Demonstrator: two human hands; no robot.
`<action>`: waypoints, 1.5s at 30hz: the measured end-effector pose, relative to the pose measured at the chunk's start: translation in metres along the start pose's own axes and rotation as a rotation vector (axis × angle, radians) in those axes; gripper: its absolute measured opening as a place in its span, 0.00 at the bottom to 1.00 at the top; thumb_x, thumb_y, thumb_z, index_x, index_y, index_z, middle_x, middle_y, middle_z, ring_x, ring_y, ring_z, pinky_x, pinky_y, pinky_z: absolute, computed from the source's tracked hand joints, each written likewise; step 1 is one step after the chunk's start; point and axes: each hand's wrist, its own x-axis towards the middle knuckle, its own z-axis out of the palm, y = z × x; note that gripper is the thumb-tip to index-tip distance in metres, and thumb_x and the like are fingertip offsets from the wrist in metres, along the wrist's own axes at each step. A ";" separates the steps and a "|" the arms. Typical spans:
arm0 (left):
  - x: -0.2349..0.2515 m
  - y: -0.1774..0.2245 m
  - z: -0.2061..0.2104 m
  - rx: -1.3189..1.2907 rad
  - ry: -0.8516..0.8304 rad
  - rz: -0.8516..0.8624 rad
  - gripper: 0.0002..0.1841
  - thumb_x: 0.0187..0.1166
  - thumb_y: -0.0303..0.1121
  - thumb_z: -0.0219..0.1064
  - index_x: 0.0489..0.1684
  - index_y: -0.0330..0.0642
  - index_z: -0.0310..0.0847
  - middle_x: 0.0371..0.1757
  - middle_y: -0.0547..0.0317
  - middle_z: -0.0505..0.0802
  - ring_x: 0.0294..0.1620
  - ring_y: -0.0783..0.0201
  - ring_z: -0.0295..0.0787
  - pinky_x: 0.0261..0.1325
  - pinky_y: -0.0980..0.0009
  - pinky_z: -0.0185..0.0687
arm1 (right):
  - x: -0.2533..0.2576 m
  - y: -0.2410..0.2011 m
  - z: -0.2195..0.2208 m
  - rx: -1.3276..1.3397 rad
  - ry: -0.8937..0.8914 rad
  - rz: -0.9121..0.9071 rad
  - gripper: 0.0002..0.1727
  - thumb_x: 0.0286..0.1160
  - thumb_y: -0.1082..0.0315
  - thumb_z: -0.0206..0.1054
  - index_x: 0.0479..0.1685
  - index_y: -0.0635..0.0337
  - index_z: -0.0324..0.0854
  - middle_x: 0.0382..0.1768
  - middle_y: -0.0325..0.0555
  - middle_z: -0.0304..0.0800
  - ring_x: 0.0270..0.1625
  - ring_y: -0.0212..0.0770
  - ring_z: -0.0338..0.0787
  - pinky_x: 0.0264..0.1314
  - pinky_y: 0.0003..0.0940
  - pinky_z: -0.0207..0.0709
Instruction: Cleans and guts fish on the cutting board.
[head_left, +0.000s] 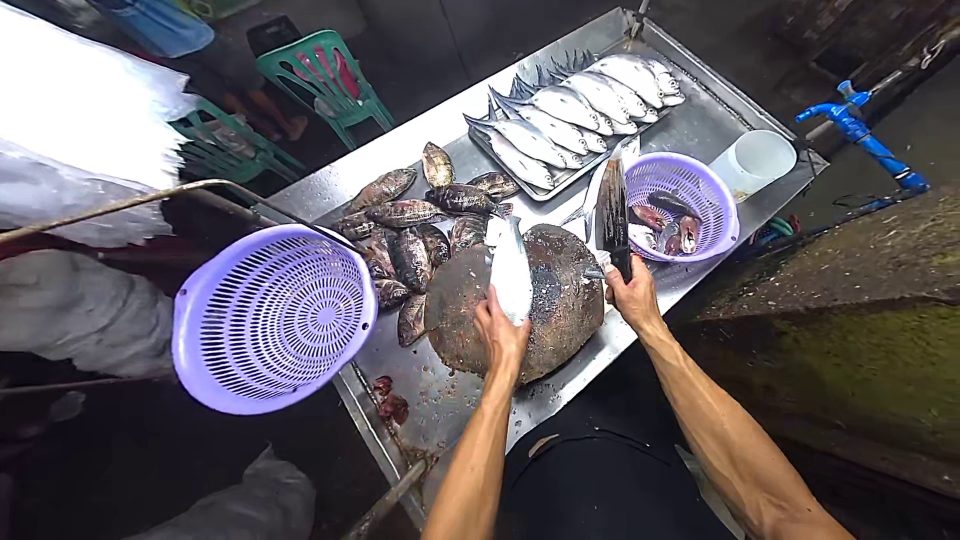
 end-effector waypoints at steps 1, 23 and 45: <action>-0.004 -0.002 0.010 -0.010 -0.008 0.066 0.56 0.53 0.40 0.86 0.91 0.39 0.58 0.78 0.29 0.75 0.77 0.31 0.72 0.78 0.42 0.72 | -0.004 -0.002 0.003 0.038 0.003 -0.037 0.20 0.83 0.56 0.61 0.57 0.66 0.76 0.24 0.44 0.85 0.22 0.39 0.87 0.32 0.40 0.88; 0.101 0.015 -0.018 0.548 -0.488 0.982 0.47 0.61 0.56 0.81 0.88 0.63 0.68 0.89 0.45 0.69 0.92 0.38 0.56 0.89 0.35 0.47 | -0.105 0.039 -0.041 0.160 0.045 0.142 0.19 0.83 0.58 0.62 0.58 0.66 0.77 0.21 0.41 0.83 0.15 0.35 0.81 0.19 0.33 0.81; 0.027 0.001 -0.070 0.586 -0.402 0.377 0.41 0.67 0.41 0.80 0.87 0.54 0.69 0.79 0.34 0.78 0.75 0.27 0.76 0.69 0.27 0.71 | -0.115 0.031 -0.052 -0.413 -0.125 0.079 0.31 0.89 0.46 0.50 0.80 0.55 0.77 0.61 0.53 0.93 0.61 0.49 0.93 0.67 0.53 0.82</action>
